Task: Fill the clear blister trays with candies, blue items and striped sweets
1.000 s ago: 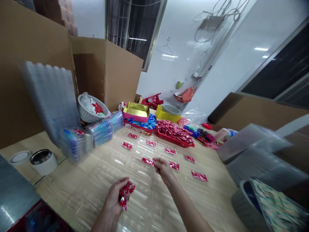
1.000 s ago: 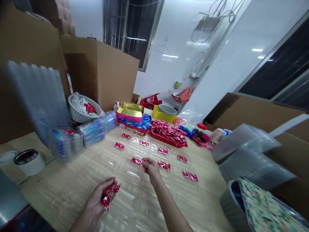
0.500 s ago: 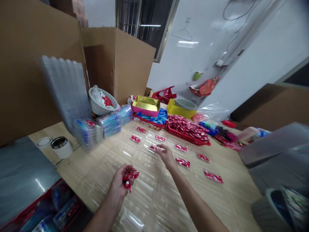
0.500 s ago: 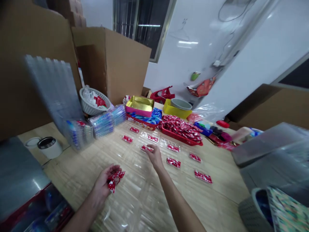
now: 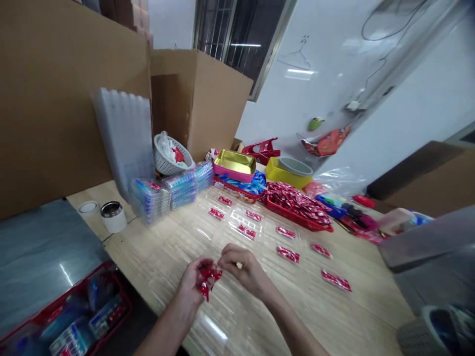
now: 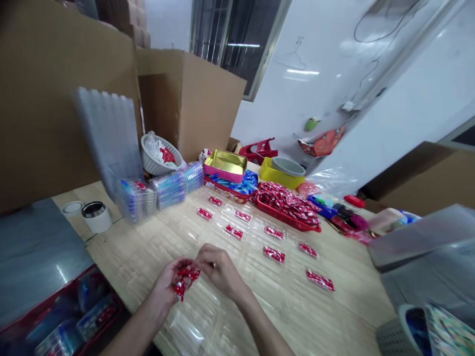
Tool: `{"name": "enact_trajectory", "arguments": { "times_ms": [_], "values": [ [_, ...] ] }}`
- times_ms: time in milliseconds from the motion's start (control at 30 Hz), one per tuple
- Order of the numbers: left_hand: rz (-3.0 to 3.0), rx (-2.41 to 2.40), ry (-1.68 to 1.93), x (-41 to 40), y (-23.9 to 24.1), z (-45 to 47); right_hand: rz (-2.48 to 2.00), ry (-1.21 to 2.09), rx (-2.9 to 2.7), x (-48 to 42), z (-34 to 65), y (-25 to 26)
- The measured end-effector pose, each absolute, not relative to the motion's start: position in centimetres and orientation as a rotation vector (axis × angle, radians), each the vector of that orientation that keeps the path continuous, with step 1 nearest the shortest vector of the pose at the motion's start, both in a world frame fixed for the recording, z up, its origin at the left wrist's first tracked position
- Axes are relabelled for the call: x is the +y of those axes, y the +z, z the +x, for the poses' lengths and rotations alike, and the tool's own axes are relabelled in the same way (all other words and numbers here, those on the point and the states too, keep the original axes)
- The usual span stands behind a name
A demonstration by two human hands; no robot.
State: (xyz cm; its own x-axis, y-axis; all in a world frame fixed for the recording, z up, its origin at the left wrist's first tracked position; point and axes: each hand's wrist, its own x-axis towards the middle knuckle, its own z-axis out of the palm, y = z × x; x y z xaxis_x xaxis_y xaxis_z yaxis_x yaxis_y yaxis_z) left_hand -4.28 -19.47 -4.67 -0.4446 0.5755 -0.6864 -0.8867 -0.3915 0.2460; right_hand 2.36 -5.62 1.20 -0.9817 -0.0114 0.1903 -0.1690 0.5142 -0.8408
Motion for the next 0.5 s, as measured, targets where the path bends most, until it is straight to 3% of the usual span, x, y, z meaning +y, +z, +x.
{"name": "enact_trajectory", "arguments": {
  "times_ms": [167,367,500],
  "values": [
    [-0.699,0.69,2.014,-21.7,-4.5,-5.5,-0.157,1.499,-2.351,-2.8,-2.8,-1.9],
    [-0.69,0.621,2.129,-23.7,-3.9,-6.5,-0.188,1.364,-2.403,-2.2,-8.1,-6.7],
    [-0.717,0.588,2.17,-24.6,-3.5,-7.3,-0.219,1.333,-2.417,-3.4,-7.7,-6.9]
  ]
}}
